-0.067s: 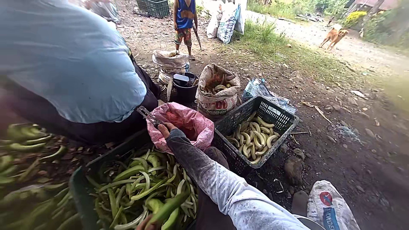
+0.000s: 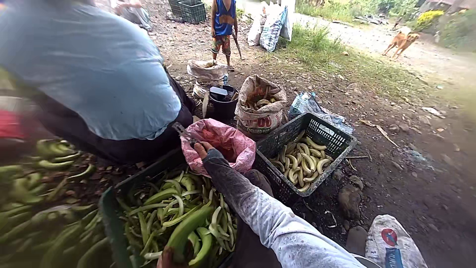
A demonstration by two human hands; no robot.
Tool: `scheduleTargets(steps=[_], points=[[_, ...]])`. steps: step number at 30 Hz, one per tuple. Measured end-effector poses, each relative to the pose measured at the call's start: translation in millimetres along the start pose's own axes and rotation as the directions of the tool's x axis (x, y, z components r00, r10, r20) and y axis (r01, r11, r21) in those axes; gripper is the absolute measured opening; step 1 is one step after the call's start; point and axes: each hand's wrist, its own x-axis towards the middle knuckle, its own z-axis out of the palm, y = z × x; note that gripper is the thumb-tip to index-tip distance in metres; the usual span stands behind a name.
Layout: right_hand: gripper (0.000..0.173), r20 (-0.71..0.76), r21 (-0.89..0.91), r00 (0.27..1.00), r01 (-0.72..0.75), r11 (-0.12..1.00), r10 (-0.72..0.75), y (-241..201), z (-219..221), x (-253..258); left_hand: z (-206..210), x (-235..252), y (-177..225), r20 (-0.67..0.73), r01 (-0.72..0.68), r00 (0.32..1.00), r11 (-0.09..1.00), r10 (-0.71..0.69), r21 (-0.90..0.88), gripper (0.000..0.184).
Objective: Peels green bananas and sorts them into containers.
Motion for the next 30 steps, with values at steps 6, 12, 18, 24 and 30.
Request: scheduleTargets(steps=[6,12,18,24,30], points=[[0.049,0.022,-0.082,1.0,-0.01,0.997,0.012,19.2,9.1,-5.5,-18.7,65.2,74.7,0.175,-0.316,0.905,0.888,0.388,-0.335,0.066],[0.059,0.192,-0.275,0.981,0.033,0.961,0.021,25.6,28.5,-25.0,-42.7,59.6,107.4,-0.263,-0.206,0.931,0.959,0.254,0.196,0.064],[0.053,0.446,-0.482,0.884,0.107,0.87,0.138,16.2,58.7,-64.8,-52.2,68.1,79.4,-0.476,-0.116,0.87,0.992,0.129,0.056,0.062],[0.052,0.416,-0.352,0.909,0.132,0.927,0.029,75.0,103.2,-57.5,-69.0,70.4,65.0,-0.332,-0.277,0.885,0.942,0.327,0.19,0.055],[0.053,0.302,-0.085,0.914,0.309,0.947,-0.271,4.3,93.5,-100.7,-69.8,71.2,60.2,-0.252,-0.386,0.868,0.901,0.428,0.2,0.057]])
